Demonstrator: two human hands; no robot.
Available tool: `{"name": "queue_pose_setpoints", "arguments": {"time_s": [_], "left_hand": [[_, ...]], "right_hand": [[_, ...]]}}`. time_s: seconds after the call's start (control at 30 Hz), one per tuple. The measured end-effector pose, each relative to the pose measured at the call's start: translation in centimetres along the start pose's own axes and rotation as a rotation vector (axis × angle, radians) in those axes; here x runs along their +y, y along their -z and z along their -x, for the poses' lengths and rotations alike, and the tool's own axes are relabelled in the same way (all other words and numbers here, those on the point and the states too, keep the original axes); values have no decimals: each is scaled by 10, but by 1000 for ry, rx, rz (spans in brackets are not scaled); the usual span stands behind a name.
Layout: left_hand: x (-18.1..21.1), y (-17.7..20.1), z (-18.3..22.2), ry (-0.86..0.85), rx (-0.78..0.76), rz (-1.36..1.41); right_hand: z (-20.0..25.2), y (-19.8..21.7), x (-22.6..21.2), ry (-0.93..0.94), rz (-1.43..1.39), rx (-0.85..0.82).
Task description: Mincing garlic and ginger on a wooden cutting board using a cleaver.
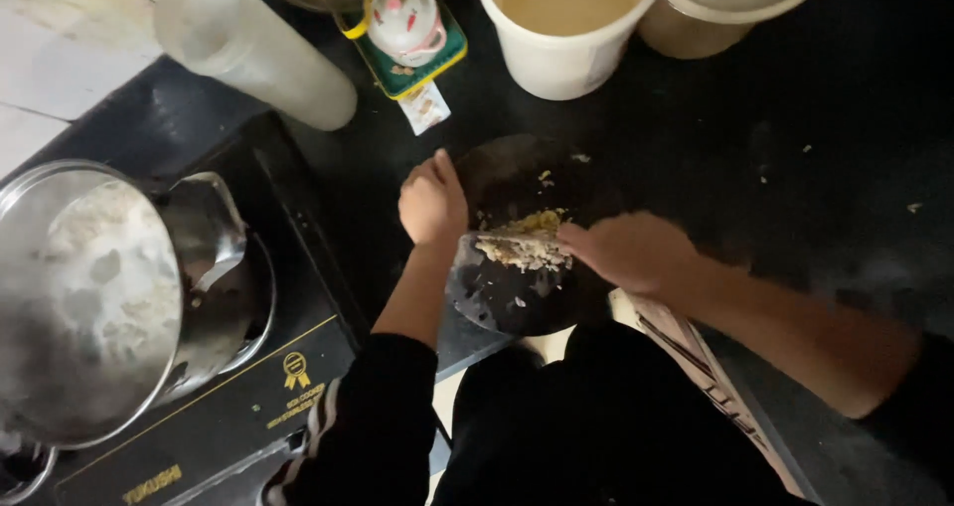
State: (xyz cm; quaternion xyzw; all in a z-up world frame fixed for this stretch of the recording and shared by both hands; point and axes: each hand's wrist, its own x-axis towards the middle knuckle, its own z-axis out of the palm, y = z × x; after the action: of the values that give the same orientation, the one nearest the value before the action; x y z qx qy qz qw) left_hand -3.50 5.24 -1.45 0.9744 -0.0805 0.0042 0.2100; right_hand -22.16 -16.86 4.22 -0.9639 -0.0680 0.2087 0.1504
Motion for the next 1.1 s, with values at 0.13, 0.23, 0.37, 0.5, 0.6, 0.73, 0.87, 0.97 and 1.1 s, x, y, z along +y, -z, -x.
{"name": "queue_pose_setpoints", "arguments": {"time_s": [0.13, 0.23, 0.37, 0.5, 0.6, 0.73, 0.87, 0.97, 1.1], "left_hand": [[11, -3, -10, 94, -37, 45], [9, -9, -13, 100, -9, 49], [19, -10, -4, 137, 52, 68], [10, 2, 2, 2, 169, -2], [37, 49, 29, -260, 307, 102], [78, 74, 106, -752, 92, 40], [94, 48, 160, -620, -291, -30], [96, 42, 161, -563, -151, -22], [84, 44, 156, -504, -122, -120]], "right_hand": [[-16, -21, 29, 28, -85, 20], [-17, -5, 35, 134, 166, 88], [-10, 18, 22, -23, -48, -73], [5, 44, 1, -55, -91, -103], [19, 40, 3, -104, -167, 0], [39, 42, -11, -305, -358, -31], [32, 13, -7, -355, -356, -12], [41, 15, -9, -316, -319, 47], [54, 28, -16, -302, -287, 77]]}}
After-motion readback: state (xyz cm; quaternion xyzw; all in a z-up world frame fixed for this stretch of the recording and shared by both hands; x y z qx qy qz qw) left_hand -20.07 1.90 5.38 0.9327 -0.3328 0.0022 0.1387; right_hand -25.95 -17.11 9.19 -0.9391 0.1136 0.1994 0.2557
